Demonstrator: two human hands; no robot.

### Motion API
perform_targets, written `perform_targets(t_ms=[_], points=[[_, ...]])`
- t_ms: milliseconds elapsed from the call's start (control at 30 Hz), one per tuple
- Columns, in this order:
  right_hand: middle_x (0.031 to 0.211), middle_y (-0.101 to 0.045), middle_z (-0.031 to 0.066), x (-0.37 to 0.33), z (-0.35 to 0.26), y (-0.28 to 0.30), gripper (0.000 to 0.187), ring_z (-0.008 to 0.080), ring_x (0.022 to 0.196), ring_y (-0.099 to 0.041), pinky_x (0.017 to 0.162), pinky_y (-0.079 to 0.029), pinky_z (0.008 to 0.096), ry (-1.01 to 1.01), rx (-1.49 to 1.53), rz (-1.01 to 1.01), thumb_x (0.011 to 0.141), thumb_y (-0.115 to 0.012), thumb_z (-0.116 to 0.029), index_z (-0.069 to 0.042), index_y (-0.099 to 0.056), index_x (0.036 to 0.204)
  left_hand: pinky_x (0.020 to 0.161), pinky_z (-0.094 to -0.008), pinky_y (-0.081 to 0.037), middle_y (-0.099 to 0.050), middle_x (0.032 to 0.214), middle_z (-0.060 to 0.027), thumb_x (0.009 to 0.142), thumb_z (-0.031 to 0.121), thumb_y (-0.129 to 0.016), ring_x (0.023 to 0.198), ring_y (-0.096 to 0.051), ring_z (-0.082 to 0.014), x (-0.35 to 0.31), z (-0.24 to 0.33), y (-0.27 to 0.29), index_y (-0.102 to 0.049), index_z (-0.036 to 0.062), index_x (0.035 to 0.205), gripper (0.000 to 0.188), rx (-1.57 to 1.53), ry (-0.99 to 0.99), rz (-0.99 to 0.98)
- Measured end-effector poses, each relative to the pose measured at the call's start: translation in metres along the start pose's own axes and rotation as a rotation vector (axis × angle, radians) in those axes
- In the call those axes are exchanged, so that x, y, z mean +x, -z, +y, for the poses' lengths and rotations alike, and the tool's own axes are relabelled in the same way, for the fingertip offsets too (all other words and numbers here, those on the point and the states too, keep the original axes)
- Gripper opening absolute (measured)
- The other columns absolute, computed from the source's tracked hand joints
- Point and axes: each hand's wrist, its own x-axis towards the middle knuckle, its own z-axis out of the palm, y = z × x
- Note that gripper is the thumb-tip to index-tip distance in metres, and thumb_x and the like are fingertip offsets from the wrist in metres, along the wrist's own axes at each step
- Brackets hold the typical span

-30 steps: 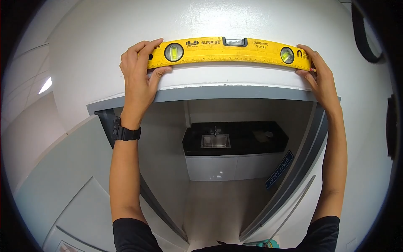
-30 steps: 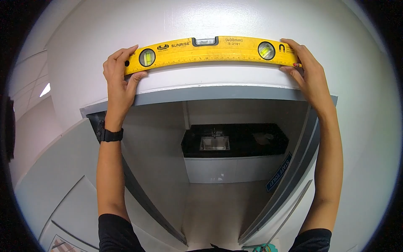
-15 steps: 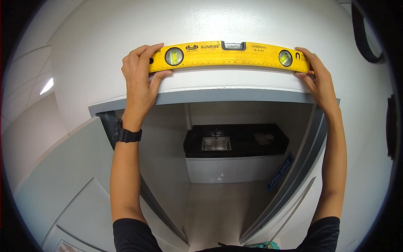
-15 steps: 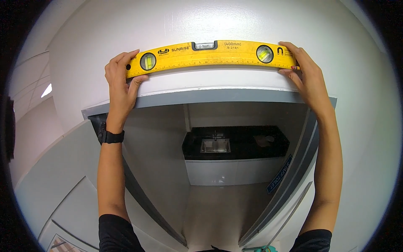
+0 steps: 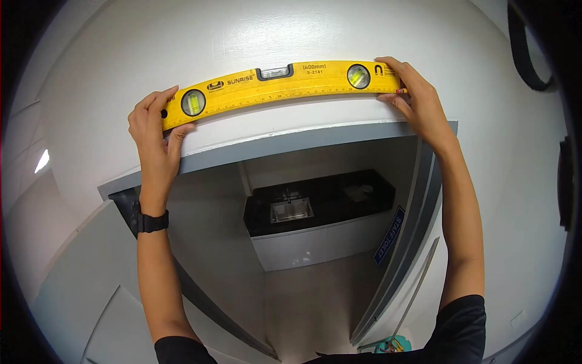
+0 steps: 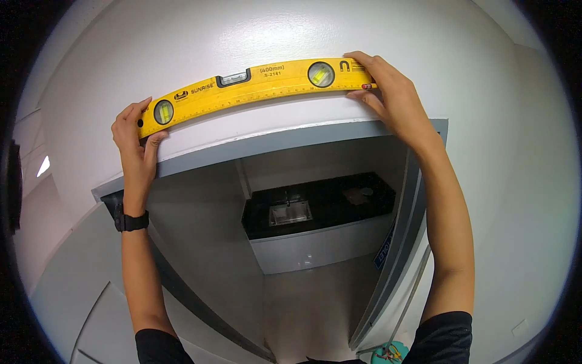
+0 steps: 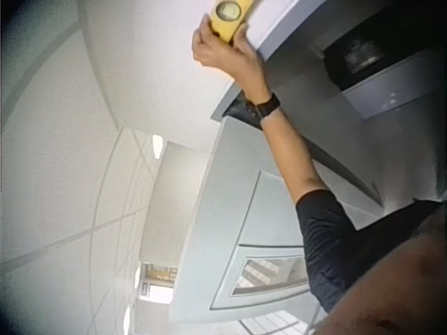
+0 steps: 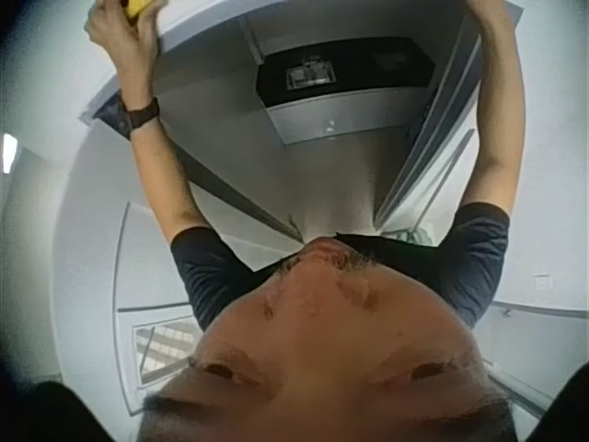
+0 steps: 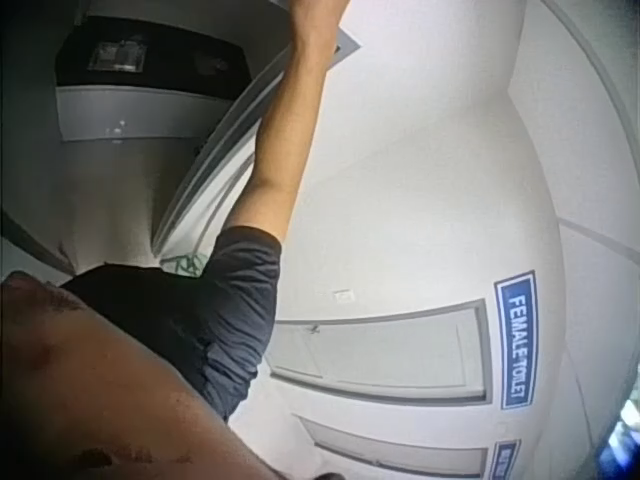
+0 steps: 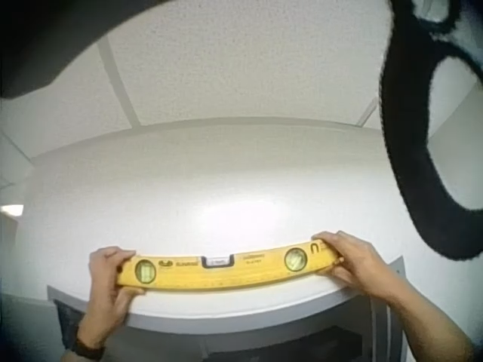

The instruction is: Measuring and marking a door frame using a metal ruler and checking its level with a spirit level.

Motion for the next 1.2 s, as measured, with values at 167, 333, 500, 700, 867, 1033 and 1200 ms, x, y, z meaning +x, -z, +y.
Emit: perform_targets(t_ms=[167, 333, 500, 700, 867, 1033, 1200], points=[[0.128, -0.067, 0.0142, -0.002, -0.002, 0.0, 0.057, 0.0316, 0.119, -0.066, 0.099, -0.059, 0.0433, -0.011, -0.015, 0.011, 0.092, -0.075, -0.011, -0.017, -0.056, 0.145, 0.113, -0.0442, -0.034, -0.056, 0.137, -0.0131, 0.091, 0.025, -0.077, 0.13, -0.044, -0.0324, 0.0, -0.001, -0.001, -0.058, 0.014, 0.142, 0.056, 0.002, 0.0, -0.001], [0.128, -0.067, 0.0141, -0.002, -0.003, -0.001, 0.057, 0.0309, 0.119, -0.066, 0.1, -0.059, 0.0432, -0.004, -0.006, 0.016, 0.092, -0.075, -0.011, -0.017, -0.056, 0.144, 0.113, -0.0441, -0.035, -0.055, 0.138, -0.0134, 0.092, 0.023, -0.076, 0.131, -0.043, -0.0324, 0.0, 0.001, 0.0, -0.057, 0.0141, 0.143, 0.054, 0.007, 0.007, -0.013], [0.128, -0.067, 0.0144, 0.0, -0.006, 0.0, 0.057, 0.0305, 0.12, -0.065, 0.099, -0.059, 0.0429, -0.025, 0.009, 0.002, 0.091, -0.075, -0.012, -0.016, -0.056, 0.144, 0.111, -0.0441, -0.035, -0.056, 0.136, -0.0126, 0.09, 0.025, -0.077, 0.128, -0.044, -0.0319, 0.0, -0.002, 0.001, -0.06, 0.0137, 0.14, 0.054, 0.014, -0.002, 0.009], [0.127, -0.068, 0.014, 0.0, -0.006, 0.003, 0.059, 0.0288, 0.119, -0.065, 0.098, -0.058, 0.0421, -0.029, 0.035, -0.003, 0.089, -0.077, -0.011, -0.016, -0.056, 0.144, 0.109, -0.044, -0.034, -0.057, 0.133, -0.0132, 0.086, 0.024, -0.08, 0.125, -0.045, -0.0321, 0.001, 0.0, 0.0, -0.061, 0.0119, 0.137, 0.055, 0.004, -0.018, 0.013], [0.126, -0.069, 0.0113, 0.001, -0.012, 0.001, 0.061, 0.027, 0.117, -0.065, 0.095, -0.059, 0.04, -0.073, 0.028, 0.003, 0.088, -0.078, -0.01, -0.02, -0.056, 0.144, 0.109, -0.0425, -0.036, -0.056, 0.133, -0.0131, 0.087, 0.029, -0.079, 0.124, -0.044, -0.0316, 0.001, 0.001, 0.003, -0.061, 0.0118, 0.138, 0.057, -0.005, 0.003, 0.008], [0.127, -0.069, 0.0116, 0.001, -0.014, 0.0, 0.06, 0.0259, 0.116, -0.065, 0.094, -0.059, 0.0391, -0.079, 0.04, 0.002, 0.088, -0.078, -0.009, -0.02, -0.056, 0.144, 0.108, -0.0424, -0.036, -0.056, 0.132, -0.0128, 0.088, 0.032, -0.078, 0.124, -0.044, -0.031, -0.001, 0.0, 0.002, -0.061, 0.0124, 0.138, 0.056, 0.023, 0.004, 0.008], [0.126, -0.068, 0.0131, 0.001, -0.008, 0.0, 0.061, 0.027, 0.114, -0.065, 0.091, -0.059, 0.0392, -0.048, 0.033, 0.02, 0.087, -0.078, -0.008, -0.018, -0.056, 0.143, 0.109, -0.0433, -0.035, -0.055, 0.132, -0.0139, 0.088, 0.026, -0.078, 0.123, -0.044, -0.0317, 0.001, 0.003, 0.001, -0.061, 0.0109, 0.137, 0.054, 0.009, 0.002, 0.009]])
